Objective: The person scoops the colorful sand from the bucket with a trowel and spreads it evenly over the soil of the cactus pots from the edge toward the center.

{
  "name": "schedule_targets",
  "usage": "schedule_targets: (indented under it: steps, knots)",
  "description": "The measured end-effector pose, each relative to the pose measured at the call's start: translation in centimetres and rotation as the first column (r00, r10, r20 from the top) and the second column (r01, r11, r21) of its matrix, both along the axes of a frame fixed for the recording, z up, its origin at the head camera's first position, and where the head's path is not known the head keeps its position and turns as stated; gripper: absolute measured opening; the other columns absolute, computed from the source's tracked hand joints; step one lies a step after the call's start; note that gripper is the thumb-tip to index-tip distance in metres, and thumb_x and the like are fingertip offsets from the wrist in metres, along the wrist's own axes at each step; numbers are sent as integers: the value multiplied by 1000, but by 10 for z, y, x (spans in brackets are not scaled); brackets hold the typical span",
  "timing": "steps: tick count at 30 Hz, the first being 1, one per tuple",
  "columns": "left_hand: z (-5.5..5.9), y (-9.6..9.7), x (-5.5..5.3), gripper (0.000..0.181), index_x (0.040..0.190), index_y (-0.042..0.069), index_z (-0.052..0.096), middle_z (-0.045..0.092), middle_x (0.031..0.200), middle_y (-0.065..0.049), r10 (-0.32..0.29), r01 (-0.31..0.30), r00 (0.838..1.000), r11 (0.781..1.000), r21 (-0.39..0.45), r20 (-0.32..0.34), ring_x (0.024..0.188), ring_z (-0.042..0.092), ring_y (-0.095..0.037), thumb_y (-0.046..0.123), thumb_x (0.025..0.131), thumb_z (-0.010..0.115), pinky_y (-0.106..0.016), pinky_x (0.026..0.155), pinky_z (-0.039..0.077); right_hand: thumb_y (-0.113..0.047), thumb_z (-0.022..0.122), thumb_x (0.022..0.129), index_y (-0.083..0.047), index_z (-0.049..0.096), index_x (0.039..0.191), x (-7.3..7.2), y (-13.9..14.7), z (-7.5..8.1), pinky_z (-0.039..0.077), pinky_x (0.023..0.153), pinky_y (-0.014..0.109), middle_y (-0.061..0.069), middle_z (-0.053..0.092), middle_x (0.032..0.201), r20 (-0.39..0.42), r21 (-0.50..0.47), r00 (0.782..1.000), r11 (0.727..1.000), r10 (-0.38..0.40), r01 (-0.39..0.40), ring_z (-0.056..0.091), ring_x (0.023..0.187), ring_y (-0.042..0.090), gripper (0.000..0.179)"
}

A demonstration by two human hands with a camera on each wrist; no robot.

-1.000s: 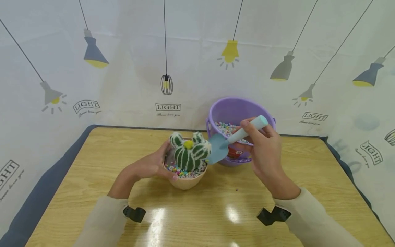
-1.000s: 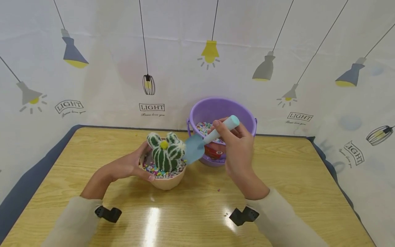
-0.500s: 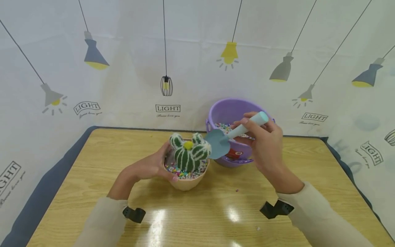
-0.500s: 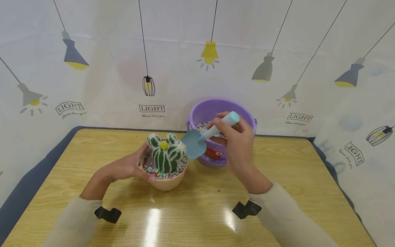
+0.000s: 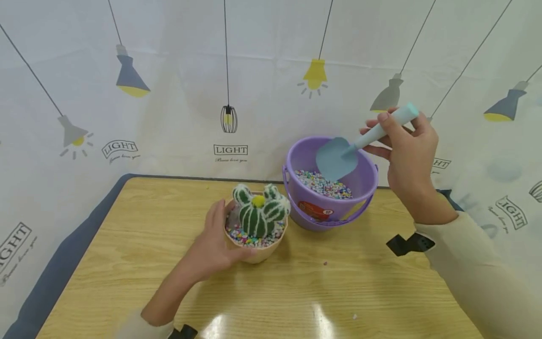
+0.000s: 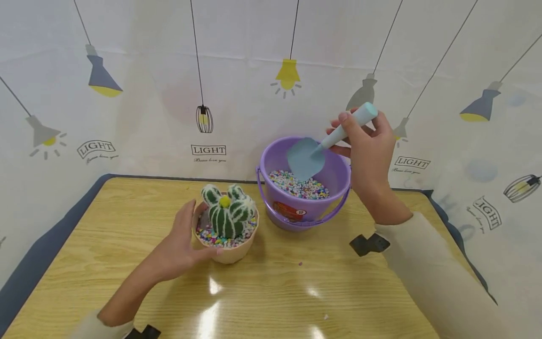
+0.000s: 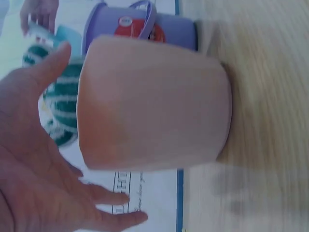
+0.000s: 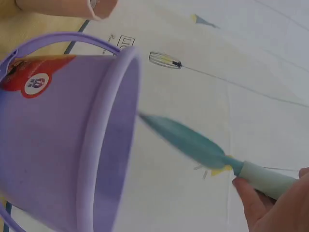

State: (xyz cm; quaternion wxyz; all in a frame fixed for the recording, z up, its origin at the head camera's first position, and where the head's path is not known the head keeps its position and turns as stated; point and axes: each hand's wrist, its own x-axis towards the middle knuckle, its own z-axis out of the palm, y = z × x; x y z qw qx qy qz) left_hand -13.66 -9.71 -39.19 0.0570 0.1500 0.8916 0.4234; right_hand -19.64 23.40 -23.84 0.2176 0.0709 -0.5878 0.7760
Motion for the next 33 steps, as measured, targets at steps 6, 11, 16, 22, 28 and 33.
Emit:
schedule_targets:
  steps: [6,11,16,22,28,33]
  knots:
    - [-2,26,10,133,156,8,2,3,161,-17,184,-189,982,969,-160,-40,128,44,-46,73,65,73,-66,94,43,-17,77,84,-2,60,109,-21,10,1,59,68,38,12,72,92,104,92,994,996,-27,17,73,80,25,33]
    - [-6,38,10,137,155,12,7,12,158,-14,265,-273,962,948,-161,-66,132,43,-41,81,57,71,-68,93,41,-19,73,88,-8,61,114,-43,16,-11,60,68,31,6,72,94,203,209,979,978,-15,-28,72,85,20,30]
    - [-5,40,8,131,153,14,11,21,150,-6,280,-284,959,955,-91,-51,123,50,-34,68,58,82,-58,83,49,-20,69,91,-12,60,116,-63,23,-30,59,72,31,2,72,94,278,252,961,966,-10,-63,71,90,20,27]
    - [-2,36,2,125,151,16,11,24,145,-5,257,-257,966,966,-11,28,125,46,-31,50,59,89,-57,89,47,-24,73,88,-15,63,113,-81,25,-50,57,77,31,-1,72,94,312,334,947,942,-70,-41,68,96,21,28]
    - [3,30,-7,122,151,12,12,20,147,-9,195,-197,978,980,20,79,124,45,-33,40,61,90,-53,97,45,-32,70,90,-13,61,116,-86,26,-66,55,78,30,-6,69,93,301,520,940,854,-164,-18,63,98,19,33]
    - [6,20,-19,124,152,8,8,10,154,-13,104,-110,986,993,44,127,133,37,-37,36,63,90,-53,109,35,-37,61,95,-7,53,124,-90,28,-79,53,72,23,6,67,111,252,646,946,763,-202,-9,60,105,20,42]
